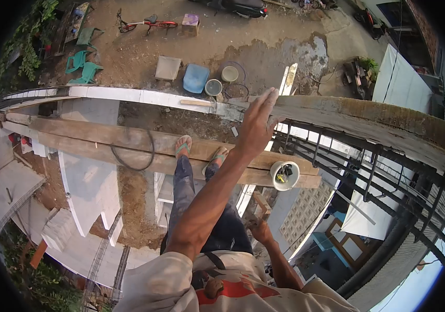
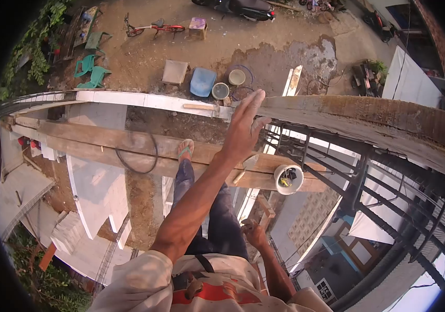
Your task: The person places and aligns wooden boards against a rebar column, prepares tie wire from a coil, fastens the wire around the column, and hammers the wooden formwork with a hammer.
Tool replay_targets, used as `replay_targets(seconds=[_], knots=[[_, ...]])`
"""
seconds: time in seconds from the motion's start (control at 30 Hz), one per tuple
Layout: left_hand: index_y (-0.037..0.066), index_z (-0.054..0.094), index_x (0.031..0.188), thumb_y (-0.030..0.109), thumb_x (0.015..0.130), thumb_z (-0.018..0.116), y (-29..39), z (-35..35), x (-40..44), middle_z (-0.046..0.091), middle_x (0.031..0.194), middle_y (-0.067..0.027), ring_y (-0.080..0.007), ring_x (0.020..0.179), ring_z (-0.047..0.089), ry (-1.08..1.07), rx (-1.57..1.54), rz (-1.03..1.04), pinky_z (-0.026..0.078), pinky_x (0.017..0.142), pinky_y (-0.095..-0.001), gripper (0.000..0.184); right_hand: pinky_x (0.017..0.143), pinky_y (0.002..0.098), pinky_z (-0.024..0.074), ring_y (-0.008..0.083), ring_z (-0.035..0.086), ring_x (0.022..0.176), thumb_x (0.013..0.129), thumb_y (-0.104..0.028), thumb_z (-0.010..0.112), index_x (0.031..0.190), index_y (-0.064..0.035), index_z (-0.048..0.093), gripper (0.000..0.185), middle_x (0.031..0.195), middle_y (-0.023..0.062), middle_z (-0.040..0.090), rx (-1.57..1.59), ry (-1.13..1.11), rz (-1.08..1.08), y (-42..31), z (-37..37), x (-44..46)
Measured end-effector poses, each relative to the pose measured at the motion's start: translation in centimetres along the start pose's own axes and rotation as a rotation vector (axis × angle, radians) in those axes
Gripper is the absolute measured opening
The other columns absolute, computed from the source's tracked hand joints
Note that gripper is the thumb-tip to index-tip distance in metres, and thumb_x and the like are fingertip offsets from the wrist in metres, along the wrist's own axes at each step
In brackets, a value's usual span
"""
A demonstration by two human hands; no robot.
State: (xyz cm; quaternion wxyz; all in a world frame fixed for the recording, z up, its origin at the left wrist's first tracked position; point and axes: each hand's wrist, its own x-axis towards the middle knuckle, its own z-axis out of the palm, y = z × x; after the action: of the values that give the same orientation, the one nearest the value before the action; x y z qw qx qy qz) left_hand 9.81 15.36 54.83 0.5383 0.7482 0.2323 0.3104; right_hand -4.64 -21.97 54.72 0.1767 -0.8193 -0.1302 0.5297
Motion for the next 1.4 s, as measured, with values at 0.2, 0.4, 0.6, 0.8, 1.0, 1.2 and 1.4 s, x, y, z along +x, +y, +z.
replay_targets(seconds=[0.2,0.4,0.6,0.8,1.0,1.2,1.4], knots=[[0.006,0.048,0.152,0.014,0.088,0.077,-2.2,3.7,2.4,0.058,0.142,-0.0168,-0.0368,0.126,0.057,0.020,-0.083,0.103,0.046,0.105,-0.0468,0.071,0.088,0.0421,0.0574,0.0312,0.075,0.101,0.094,-0.021,0.064,0.119,-0.0033,0.070,0.031,0.104,0.0193,0.076,0.002,-0.096,0.201,2.2,5.1,1.1],[0.004,0.055,0.146,0.008,0.081,0.079,-3.7,4.7,3.7,0.064,0.128,-0.0151,-0.0357,0.119,0.060,0.021,-0.189,0.115,0.045,0.101,-0.0480,0.070,0.079,0.0414,0.0579,0.0305,0.075,0.089,0.094,-0.015,0.063,0.115,-0.0033,0.071,0.026,0.096,0.0179,0.076,0.052,-0.029,0.113,0.8,6.4,4.2],[0.006,0.059,0.143,0.012,0.077,0.082,-4.5,4.4,4.2,0.065,0.128,-0.0140,-0.0344,0.119,0.061,-0.041,-0.205,0.108,0.045,0.101,-0.0502,0.070,0.077,0.0465,0.0572,0.0354,0.075,0.090,0.093,-0.013,0.063,0.114,-0.0042,0.070,0.024,0.096,0.0204,0.075,0.104,-0.124,0.202,-2.6,6.3,8.1],[0.006,0.058,0.145,0.010,0.077,0.080,-5.8,4.6,4.0,0.062,0.132,-0.0137,-0.0336,0.125,0.056,-0.146,-0.310,0.083,0.039,0.112,-0.0567,0.071,0.072,0.0429,0.0559,0.0309,0.071,0.077,0.096,-0.014,0.058,0.111,-0.0029,0.070,0.022,0.085,0.0184,0.070,0.091,0.074,-0.165,3.9,11.3,10.6],[0.006,0.062,0.141,0.024,0.078,0.084,-6.7,4.5,3.6,0.063,0.135,-0.0121,-0.0317,0.123,0.060,-0.111,-0.320,0.090,0.040,0.110,-0.0527,0.069,0.070,0.0373,0.0558,0.0216,0.069,0.074,0.097,-0.018,0.062,0.113,-0.0026,0.069,0.023,0.084,0.0128,0.069,0.072,0.127,-0.165,8.5,12.5,14.6],[-0.002,0.052,0.147,0.023,0.093,0.074,-16.1,2.9,-4.1,0.051,0.150,-0.0232,-0.0391,0.135,0.052,-0.128,-0.165,-0.103,0.040,0.113,-0.0473,0.064,0.069,0.0347,0.0561,0.0183,0.069,0.074,0.098,-0.019,0.063,0.115,-0.0023,0.068,0.024,0.086,0.0103,0.071,0.196,0.026,0.274,4.2,8.3,21.8],[-0.003,0.056,0.136,0.010,0.089,0.073,-32.6,-4.9,-21.3,0.059,0.132,-0.0250,-0.0448,0.123,0.057,-0.478,0.323,-0.585,0.047,0.105,-0.0485,0.052,0.065,0.0298,0.0557,0.0155,0.068,0.072,0.098,-0.006,0.060,0.120,-0.0011,0.065,0.023,0.091,0.0099,0.073,0.539,0.016,0.266,17.5,11.7,31.4]])
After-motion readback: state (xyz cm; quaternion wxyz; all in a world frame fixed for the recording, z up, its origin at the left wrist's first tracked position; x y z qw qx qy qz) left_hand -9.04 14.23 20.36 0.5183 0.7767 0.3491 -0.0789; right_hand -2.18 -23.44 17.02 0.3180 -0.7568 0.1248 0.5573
